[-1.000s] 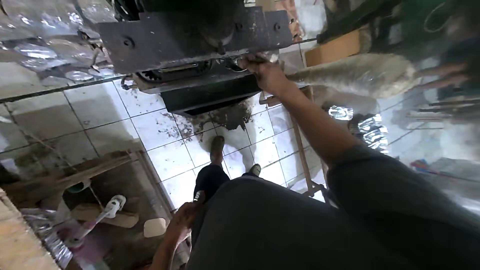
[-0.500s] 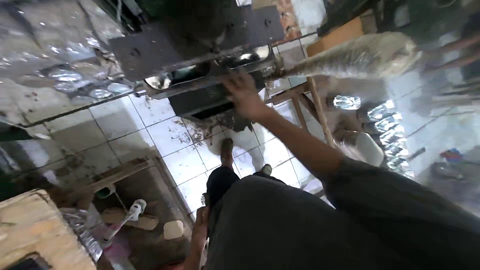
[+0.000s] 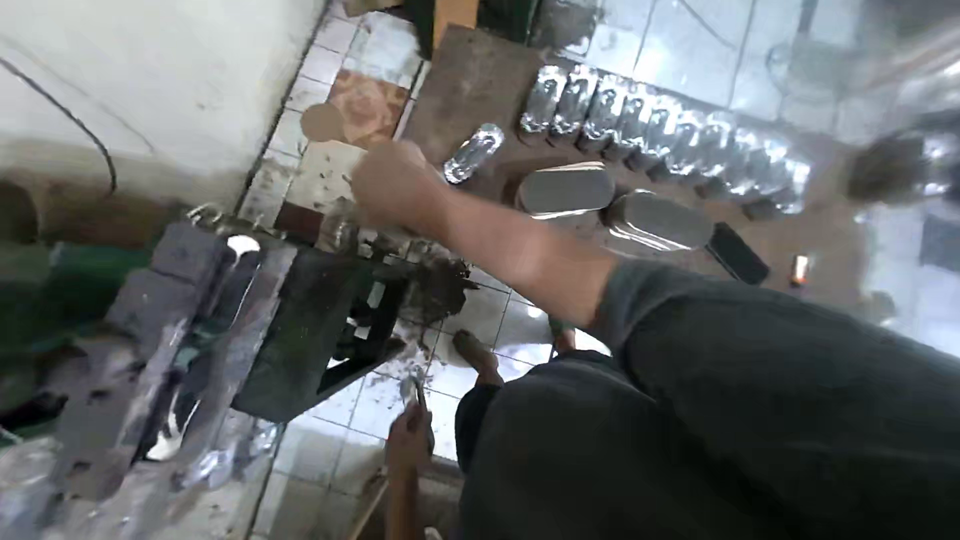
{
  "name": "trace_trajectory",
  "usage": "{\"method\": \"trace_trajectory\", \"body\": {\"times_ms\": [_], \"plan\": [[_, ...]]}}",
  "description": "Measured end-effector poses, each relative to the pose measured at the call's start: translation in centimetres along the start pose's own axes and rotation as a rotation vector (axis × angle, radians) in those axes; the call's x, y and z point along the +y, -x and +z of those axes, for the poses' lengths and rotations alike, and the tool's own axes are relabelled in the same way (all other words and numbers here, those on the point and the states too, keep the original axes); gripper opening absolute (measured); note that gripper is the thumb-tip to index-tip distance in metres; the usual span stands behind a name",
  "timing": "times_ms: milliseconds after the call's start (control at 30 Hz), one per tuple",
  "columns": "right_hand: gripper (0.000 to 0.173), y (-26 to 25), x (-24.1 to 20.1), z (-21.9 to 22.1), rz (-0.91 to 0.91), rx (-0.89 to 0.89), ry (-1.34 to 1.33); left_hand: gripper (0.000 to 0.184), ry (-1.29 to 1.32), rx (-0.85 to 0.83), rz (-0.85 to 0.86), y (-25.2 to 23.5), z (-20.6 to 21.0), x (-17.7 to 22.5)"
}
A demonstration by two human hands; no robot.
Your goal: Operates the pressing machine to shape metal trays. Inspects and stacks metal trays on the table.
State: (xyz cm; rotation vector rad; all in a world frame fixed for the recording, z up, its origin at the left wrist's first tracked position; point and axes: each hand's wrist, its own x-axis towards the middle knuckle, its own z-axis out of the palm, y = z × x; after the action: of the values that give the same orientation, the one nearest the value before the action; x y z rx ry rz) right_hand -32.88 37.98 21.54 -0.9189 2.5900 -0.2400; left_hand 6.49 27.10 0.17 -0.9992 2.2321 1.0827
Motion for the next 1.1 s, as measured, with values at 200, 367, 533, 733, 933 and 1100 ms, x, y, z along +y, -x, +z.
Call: {"method": "trace_trajectory", "body": {"times_ms": [200,367,533,733,933,1100], "plan": [[0.072,16.3,19.9,24.7,0.186,0.119,-0.324,0.042,-0.279,0.009,0.524,-11.0,-2.2,24.0],[0.071,17.1,27.0,35.7,0.662,-0.044,-0.556,0.039,-0.553,0.038,0.782,-20.2,0.2,39.7],[0.065,15.3,29.9,40.1,0.873,-0.025,-0.616,0.039,-0.794,-0.027,0.871,-27.5,4.1,46.6],[0.078,15.5,32.0,42.7,0.918,-0.01,-0.734,0.032,-0.68,0.044,0.769,-30.2,5.5,46.7],[0.068,16.3,29.8,37.9,0.887,0.009,-0.752,0.066,-0.693,0.053,0.828,-23.8,6.7,49.5],[0.047,18.8,30.5,36.8,0.515,0.044,-0.783,0.113,-0.803,-0.305,1.113,-10.7,13.2,51.8]]}}
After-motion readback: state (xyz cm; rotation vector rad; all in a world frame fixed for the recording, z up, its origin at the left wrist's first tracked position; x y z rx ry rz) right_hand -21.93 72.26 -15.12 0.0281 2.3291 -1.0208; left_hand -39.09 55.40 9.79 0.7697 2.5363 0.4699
